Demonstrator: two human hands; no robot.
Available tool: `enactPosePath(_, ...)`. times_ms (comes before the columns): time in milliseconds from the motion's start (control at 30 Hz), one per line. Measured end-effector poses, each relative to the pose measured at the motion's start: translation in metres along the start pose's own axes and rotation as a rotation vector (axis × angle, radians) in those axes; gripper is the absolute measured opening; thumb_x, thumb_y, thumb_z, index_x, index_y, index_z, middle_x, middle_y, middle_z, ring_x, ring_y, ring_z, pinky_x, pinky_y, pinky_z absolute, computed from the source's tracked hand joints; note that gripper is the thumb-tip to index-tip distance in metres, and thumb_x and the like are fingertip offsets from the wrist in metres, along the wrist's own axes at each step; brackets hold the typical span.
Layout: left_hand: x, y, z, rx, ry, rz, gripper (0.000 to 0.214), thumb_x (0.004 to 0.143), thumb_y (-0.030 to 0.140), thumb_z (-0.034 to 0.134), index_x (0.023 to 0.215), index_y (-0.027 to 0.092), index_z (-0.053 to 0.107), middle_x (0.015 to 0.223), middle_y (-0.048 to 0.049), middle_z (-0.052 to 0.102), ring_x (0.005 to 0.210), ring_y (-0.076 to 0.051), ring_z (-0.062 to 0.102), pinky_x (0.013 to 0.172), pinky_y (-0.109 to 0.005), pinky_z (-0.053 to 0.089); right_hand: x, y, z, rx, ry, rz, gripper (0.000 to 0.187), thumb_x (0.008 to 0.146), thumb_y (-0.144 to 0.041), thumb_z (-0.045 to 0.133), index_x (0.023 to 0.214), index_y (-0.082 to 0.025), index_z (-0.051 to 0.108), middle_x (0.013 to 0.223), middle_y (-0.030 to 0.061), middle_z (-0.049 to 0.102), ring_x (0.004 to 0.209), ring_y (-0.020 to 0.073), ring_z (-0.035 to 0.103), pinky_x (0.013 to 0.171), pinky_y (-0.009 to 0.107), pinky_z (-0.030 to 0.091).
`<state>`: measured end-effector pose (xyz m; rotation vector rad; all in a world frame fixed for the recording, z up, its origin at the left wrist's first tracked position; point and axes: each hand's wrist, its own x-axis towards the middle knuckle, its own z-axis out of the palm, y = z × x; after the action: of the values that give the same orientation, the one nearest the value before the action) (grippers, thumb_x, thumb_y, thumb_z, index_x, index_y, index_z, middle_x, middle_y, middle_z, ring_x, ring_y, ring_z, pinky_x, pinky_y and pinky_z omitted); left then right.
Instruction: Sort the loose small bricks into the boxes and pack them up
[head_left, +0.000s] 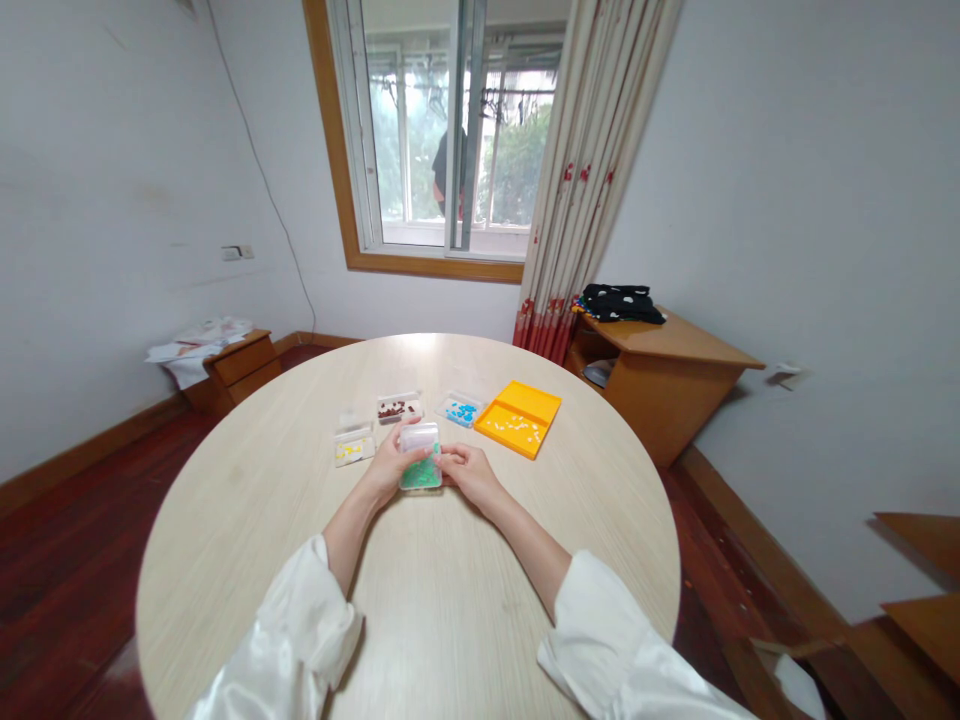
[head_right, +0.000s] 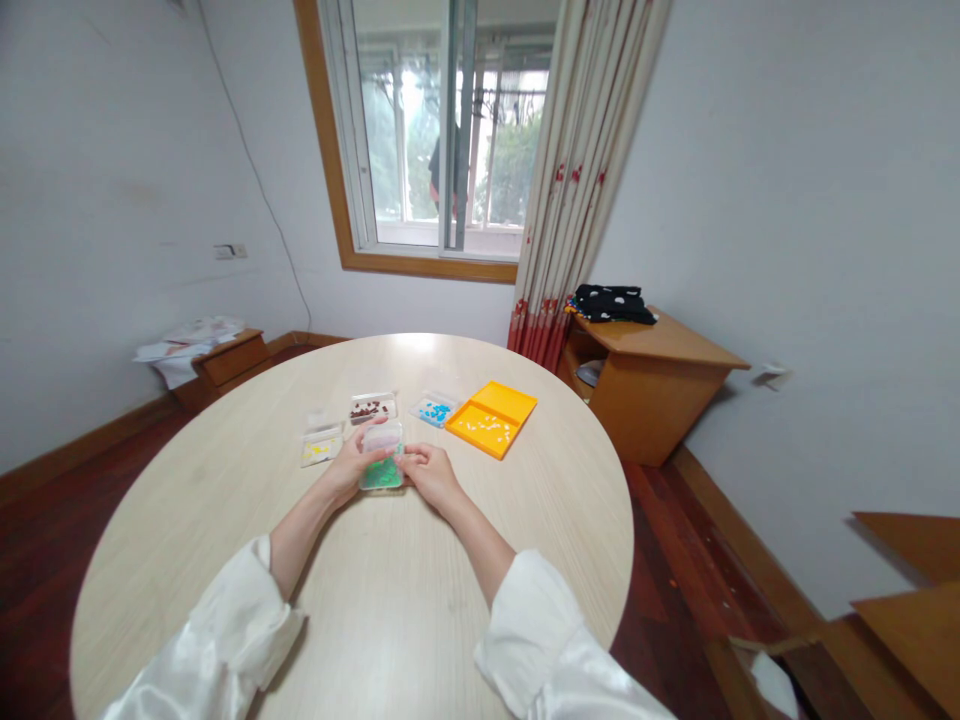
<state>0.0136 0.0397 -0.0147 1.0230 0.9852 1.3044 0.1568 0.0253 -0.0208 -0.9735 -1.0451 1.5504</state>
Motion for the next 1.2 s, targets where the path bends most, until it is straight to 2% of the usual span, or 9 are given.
enactPosePath(500, 0.001, 0.001, 0.001, -0.017, 0.009, -0.018, 0.081, 0.040, 0.028, 0.086, 0.115, 0.017, 0.055, 0.088, -0.0015, 0.064, 0.074, -0.014, 0.059, 0.067, -0.026, 0.048, 0.002, 0.000, -0.001, -0.008, 0.001, 0.014, 0.039, 0.048, -0.036, 0.081, 0.076, -0.016, 0.064, 0.062, -0.0014, 0.069, 0.056, 0.0145, 0.064, 0.061, 0.029, 0.053)
enactPosePath(633, 0.002, 0.001, 0.001, -0.108, 0.047, -0.031, 0.071, 0.043, 0.031, 0.085, 0.106, 0.017, 0.058, 0.085, -0.0007, 0.065, 0.070, -0.013, 0.058, 0.066, -0.025, 0.047, 0.003, 0.002, -0.002, -0.007, 0.032, 0.012, 0.038, 0.051, -0.036, 0.079, 0.080, -0.016, 0.064, 0.066, -0.0003, 0.070, 0.059, 0.0145, 0.064, 0.061, 0.027, 0.053)
enactPosePath(733, 0.004, 0.000, 0.000, -0.186, 0.027, -0.054, 0.062, 0.048, 0.038, 0.083, 0.101, 0.017, 0.058, 0.083, -0.0016, 0.066, 0.069, -0.013, 0.059, 0.066, -0.025, 0.046, 0.007, 0.003, -0.004, 0.020, 0.096, 0.007, 0.036, 0.054, -0.034, 0.077, 0.083, -0.017, 0.062, 0.066, -0.0006, 0.069, 0.059, 0.0142, 0.063, 0.058, 0.026, 0.052)
enactPosePath(833, 0.008, -0.003, -0.002, -0.175, 0.021, -0.020, 0.052, 0.054, 0.044, 0.077, 0.095, 0.018, 0.058, 0.078, -0.0020, 0.065, 0.070, -0.015, 0.060, 0.067, -0.027, 0.045, 0.011, 0.004, -0.009, 0.053, 0.157, 0.002, 0.037, 0.058, -0.033, 0.075, 0.089, -0.018, 0.060, 0.065, -0.0021, 0.067, 0.060, 0.0140, 0.063, 0.059, 0.027, 0.052)
enactPosePath(933, 0.011, -0.005, -0.008, 0.054, 0.186, 0.149, 0.036, 0.062, 0.046, 0.068, 0.082, 0.018, 0.058, 0.069, -0.0010, 0.060, 0.065, -0.015, 0.056, 0.067, -0.028, 0.044, 0.014, 0.003, -0.013, 0.097, 0.204, 0.000, 0.040, 0.062, -0.031, 0.073, 0.096, -0.020, 0.057, 0.068, -0.0027, 0.066, 0.062, 0.0130, 0.064, 0.060, 0.026, 0.052)
enactPosePath(1000, 0.012, -0.005, -0.013, 0.334, 0.346, 0.337, 0.023, 0.069, 0.041, 0.060, 0.073, 0.018, 0.057, 0.069, -0.0016, 0.058, 0.067, -0.016, 0.055, 0.069, -0.030, 0.043, 0.014, 0.002, -0.014, 0.119, 0.226, 0.008, 0.040, 0.064, -0.029, 0.071, 0.099, -0.020, 0.054, 0.072, -0.0021, 0.067, 0.064, 0.0130, 0.065, 0.061, 0.026, 0.053)
enactPosePath(1067, 0.011, -0.005, -0.019, 0.606, 0.456, 0.498, 0.016, 0.074, 0.034, 0.052, 0.070, 0.019, 0.056, 0.072, -0.0031, 0.058, 0.072, -0.018, 0.054, 0.072, -0.031, 0.042, 0.013, 0.000, -0.014, 0.120, 0.228, 0.015, 0.040, 0.065, -0.027, 0.070, 0.101, -0.021, 0.052, 0.076, -0.0015, 0.068, 0.067, 0.0134, 0.066, 0.063, 0.027, 0.054)
enactPosePath(1133, 0.010, -0.005, -0.024, 0.798, 0.495, 0.559, 0.015, 0.076, 0.028, 0.046, 0.072, 0.019, 0.057, 0.075, -0.0045, 0.059, 0.075, -0.019, 0.054, 0.074, -0.031, 0.042, 0.011, -0.002, -0.013, 0.101, 0.211, 0.018, 0.040, 0.066, -0.025, 0.069, 0.102, -0.022, 0.051, 0.079, -0.0010, 0.069, 0.070, 0.0138, 0.067, 0.065, 0.028, 0.055)
enactPosePath(1200, 0.011, -0.008, -0.027, 0.928, 0.479, 0.541, 0.014, 0.076, 0.024, 0.045, 0.075, 0.018, 0.058, 0.076, -0.0057, 0.059, 0.074, -0.020, 0.054, 0.073, -0.032, 0.041, 0.009, -0.002, -0.011, 0.070, 0.194, 0.019, 0.040, 0.067, -0.024, 0.069, 0.102, -0.023, 0.049, 0.080, -0.0008, 0.069, 0.070, 0.0138, 0.068, 0.065, 0.028, 0.056)
